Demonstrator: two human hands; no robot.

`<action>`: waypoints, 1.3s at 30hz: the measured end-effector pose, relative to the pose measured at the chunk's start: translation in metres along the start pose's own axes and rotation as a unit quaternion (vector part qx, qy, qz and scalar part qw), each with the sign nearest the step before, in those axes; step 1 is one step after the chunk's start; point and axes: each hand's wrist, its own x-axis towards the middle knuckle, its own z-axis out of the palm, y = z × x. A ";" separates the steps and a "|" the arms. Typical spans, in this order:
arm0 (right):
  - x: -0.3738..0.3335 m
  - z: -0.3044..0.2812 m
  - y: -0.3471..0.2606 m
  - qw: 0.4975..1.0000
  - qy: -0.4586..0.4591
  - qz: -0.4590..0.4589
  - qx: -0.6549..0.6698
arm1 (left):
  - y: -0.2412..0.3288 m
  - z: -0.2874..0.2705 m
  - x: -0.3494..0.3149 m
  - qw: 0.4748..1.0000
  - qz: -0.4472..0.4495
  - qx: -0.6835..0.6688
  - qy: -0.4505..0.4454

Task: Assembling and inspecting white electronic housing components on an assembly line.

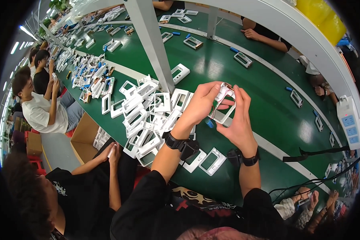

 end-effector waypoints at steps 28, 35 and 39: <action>0.001 -0.007 0.016 0.970 -0.002 0.041 0.238 | -0.025 0.010 0.006 0.995 0.067 -0.021 0.070; 0.002 -0.010 0.035 0.903 -0.117 0.044 0.411 | -0.022 0.011 -0.005 0.952 -0.058 -0.293 0.061; -0.016 -0.026 0.051 0.920 -0.081 0.055 0.381 | -0.036 0.012 -0.001 0.934 -0.105 -0.335 -0.066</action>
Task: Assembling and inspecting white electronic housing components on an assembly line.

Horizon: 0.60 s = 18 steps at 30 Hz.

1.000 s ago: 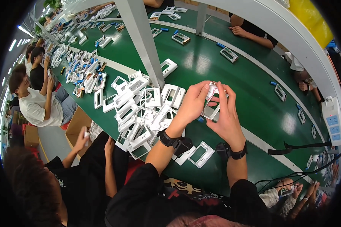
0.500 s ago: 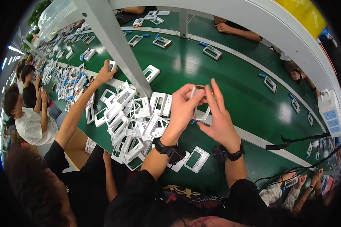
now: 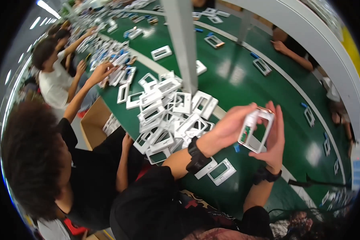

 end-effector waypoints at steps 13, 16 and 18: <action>0.010 0.017 0.012 0.997 0.010 -0.073 0.025 | 0.011 0.030 -0.016 0.995 0.030 0.083 0.038; 0.007 0.019 0.009 0.992 0.011 -0.106 0.065 | 0.006 0.041 -0.020 0.997 0.009 0.048 0.060; 0.006 0.020 0.004 0.994 0.007 -0.070 0.085 | 0.007 0.041 -0.022 0.998 0.004 0.046 0.053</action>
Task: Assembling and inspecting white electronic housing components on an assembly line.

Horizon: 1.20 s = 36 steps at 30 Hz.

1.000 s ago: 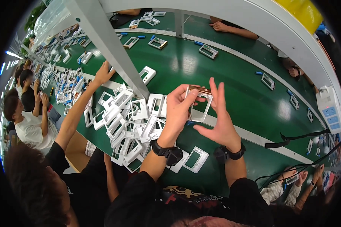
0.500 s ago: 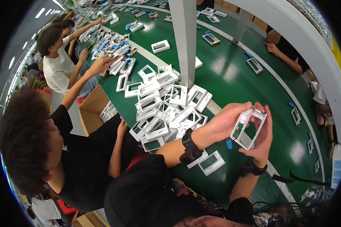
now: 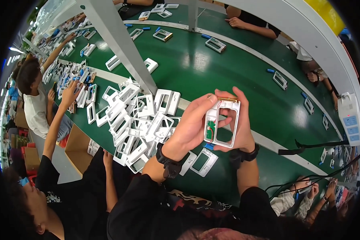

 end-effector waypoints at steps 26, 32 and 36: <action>-0.002 -0.013 -0.042 0.945 0.157 -0.185 -0.219 | -0.016 -0.020 -0.028 0.927 0.102 0.355 -0.063; -0.003 -0.020 -0.042 0.931 0.137 -0.177 -0.288 | -0.061 -0.068 -0.079 0.559 0.105 0.822 -0.031; -0.006 -0.018 -0.044 0.927 0.134 -0.181 -0.300 | -0.096 -0.066 -0.098 0.435 0.061 0.895 -0.074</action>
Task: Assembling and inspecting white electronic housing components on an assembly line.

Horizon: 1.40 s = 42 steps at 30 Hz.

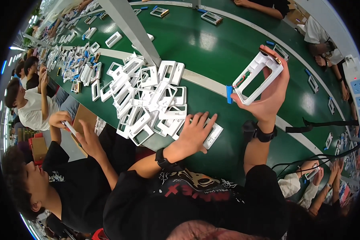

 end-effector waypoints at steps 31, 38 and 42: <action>0.001 -0.016 -0.036 0.998 -0.022 0.043 -0.046 | -0.007 -0.049 0.008 0.928 0.006 -0.364 0.080; 0.006 -0.012 -0.038 0.998 -0.027 0.039 -0.042 | -0.011 -0.064 0.013 0.867 -0.027 -0.496 0.043; 0.006 -0.010 -0.039 0.997 -0.040 0.035 -0.048 | -0.013 -0.076 0.018 0.815 -0.022 -0.577 0.045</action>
